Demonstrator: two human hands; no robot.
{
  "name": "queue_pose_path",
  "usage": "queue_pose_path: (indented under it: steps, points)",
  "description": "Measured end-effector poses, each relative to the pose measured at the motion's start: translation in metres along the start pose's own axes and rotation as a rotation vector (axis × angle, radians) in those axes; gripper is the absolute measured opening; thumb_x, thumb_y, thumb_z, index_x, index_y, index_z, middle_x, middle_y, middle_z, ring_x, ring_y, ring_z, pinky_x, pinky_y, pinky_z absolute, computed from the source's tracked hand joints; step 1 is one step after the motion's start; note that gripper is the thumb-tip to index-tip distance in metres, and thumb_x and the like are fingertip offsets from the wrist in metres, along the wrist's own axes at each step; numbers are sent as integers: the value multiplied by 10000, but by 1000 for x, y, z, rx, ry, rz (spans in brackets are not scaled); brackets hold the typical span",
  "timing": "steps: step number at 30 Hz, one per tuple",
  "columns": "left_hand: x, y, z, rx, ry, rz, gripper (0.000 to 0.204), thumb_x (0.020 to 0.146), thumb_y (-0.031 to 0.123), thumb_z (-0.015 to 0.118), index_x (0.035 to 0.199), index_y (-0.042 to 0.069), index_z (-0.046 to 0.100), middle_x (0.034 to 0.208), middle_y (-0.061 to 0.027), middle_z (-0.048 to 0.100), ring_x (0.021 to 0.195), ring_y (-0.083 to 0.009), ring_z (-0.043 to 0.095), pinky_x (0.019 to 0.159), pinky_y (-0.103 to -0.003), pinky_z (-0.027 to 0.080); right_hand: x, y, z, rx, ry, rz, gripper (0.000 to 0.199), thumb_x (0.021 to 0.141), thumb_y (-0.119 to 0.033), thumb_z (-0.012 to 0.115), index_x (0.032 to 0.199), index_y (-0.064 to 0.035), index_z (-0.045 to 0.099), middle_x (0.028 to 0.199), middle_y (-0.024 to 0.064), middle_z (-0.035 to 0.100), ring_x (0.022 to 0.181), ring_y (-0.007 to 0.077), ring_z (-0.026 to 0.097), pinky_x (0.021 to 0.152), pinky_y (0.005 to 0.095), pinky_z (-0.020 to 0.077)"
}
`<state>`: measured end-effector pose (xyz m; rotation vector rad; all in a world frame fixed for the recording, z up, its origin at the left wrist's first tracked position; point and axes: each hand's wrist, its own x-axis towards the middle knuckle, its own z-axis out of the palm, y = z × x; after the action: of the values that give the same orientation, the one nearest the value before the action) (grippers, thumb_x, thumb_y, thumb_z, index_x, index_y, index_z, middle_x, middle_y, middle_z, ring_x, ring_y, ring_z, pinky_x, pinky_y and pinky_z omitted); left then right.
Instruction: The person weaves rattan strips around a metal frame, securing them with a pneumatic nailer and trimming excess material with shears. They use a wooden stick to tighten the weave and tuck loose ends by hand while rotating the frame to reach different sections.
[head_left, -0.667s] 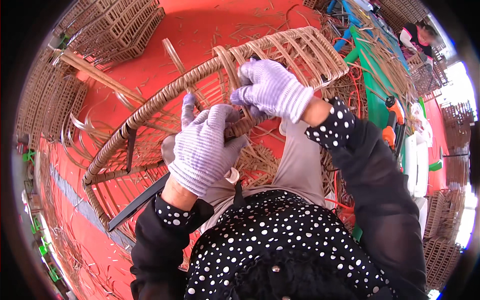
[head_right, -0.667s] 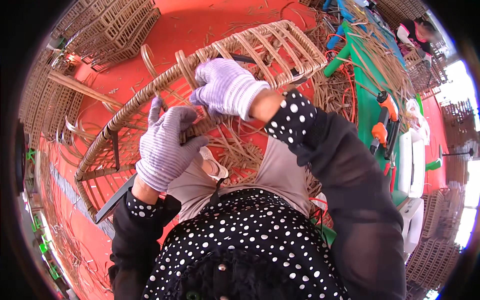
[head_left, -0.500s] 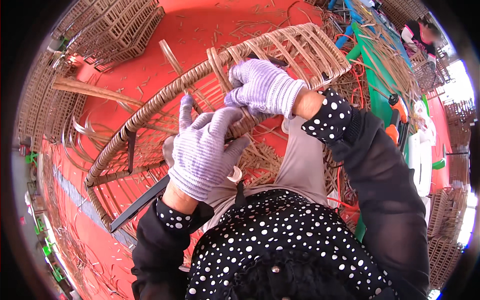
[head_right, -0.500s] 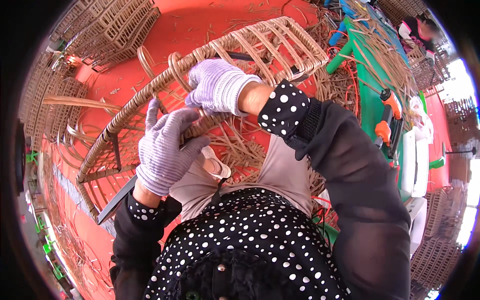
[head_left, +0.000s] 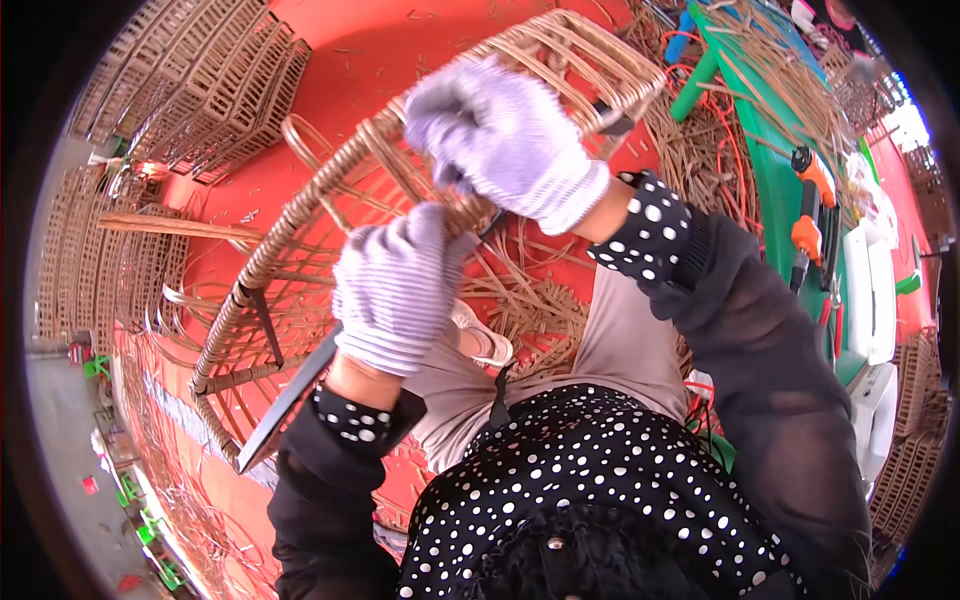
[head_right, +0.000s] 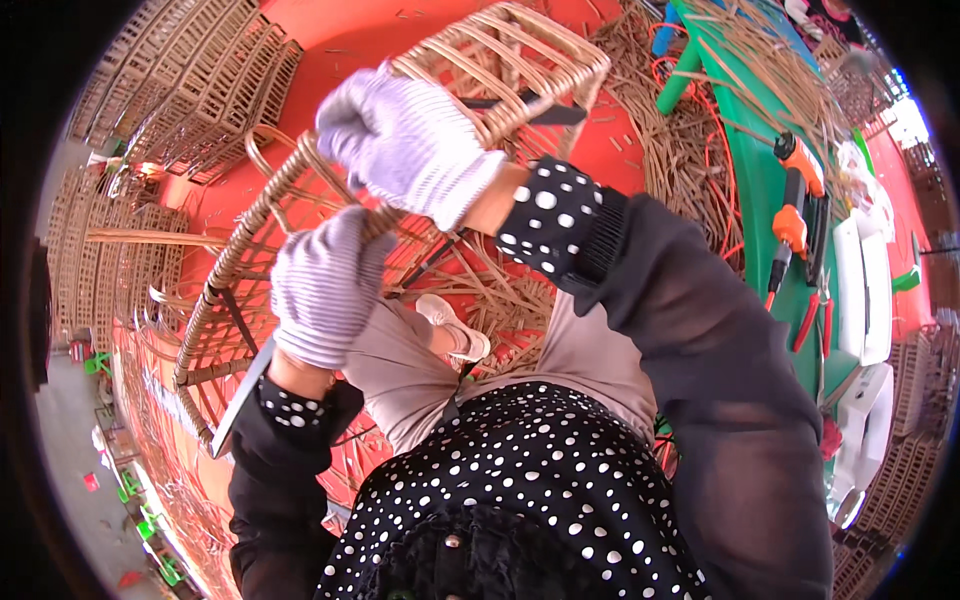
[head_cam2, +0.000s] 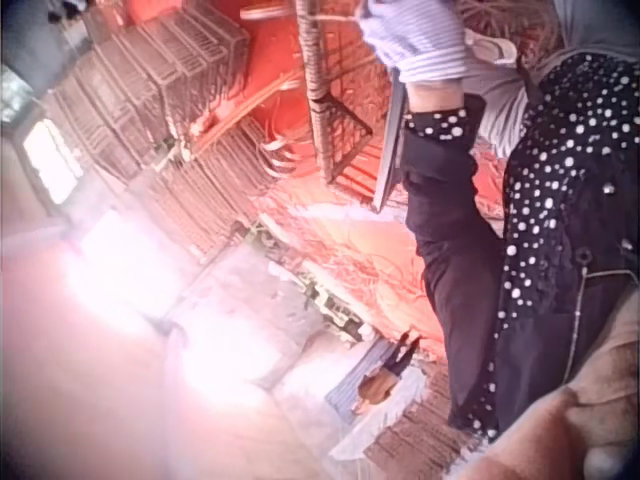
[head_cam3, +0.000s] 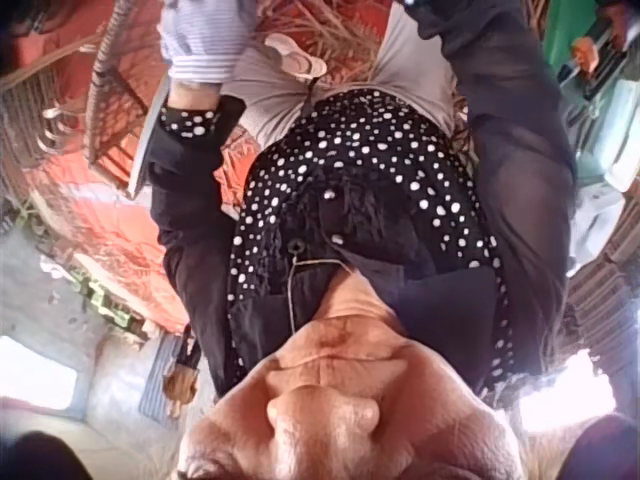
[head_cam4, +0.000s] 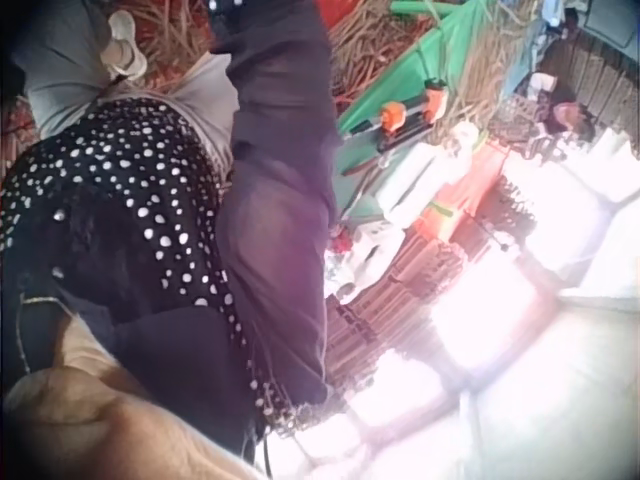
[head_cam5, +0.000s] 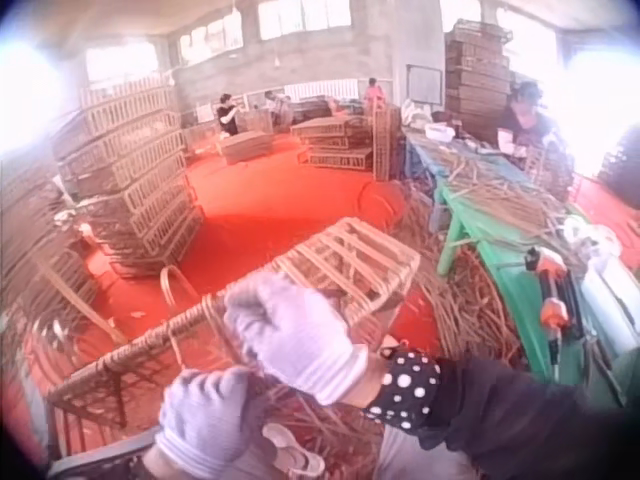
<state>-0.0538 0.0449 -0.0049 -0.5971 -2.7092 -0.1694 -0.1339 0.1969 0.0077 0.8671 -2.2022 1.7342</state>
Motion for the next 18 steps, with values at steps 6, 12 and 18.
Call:
queue_pose_path:
  steps: [6,12,18]
  points:
    - [36,-44,8,242,34,-36,351,844,381,605,998,66,602,713,-142,644,630,-330,630,609,-438,497,-50,54,-36,363,276,344,119,879,-74,583,970,1,595,775,51,640,544,86,594,452,209,469]
    - [77,-137,16,0,-58,-56,394,871,373,599,1068,32,582,796,-203,650,733,-382,636,641,-435,502,-45,142,-16,367,81,928,152,861,-71,568,971,31,597,774,88,638,581,146,631,480,261,528]
    - [110,-213,22,-220,-157,-148,375,892,283,594,1085,-39,581,1017,-178,634,876,-258,618,756,-340,481,-34,266,35,266,-295,1075,218,837,-124,592,990,30,601,768,111,642,617,202,638,527,301,543]
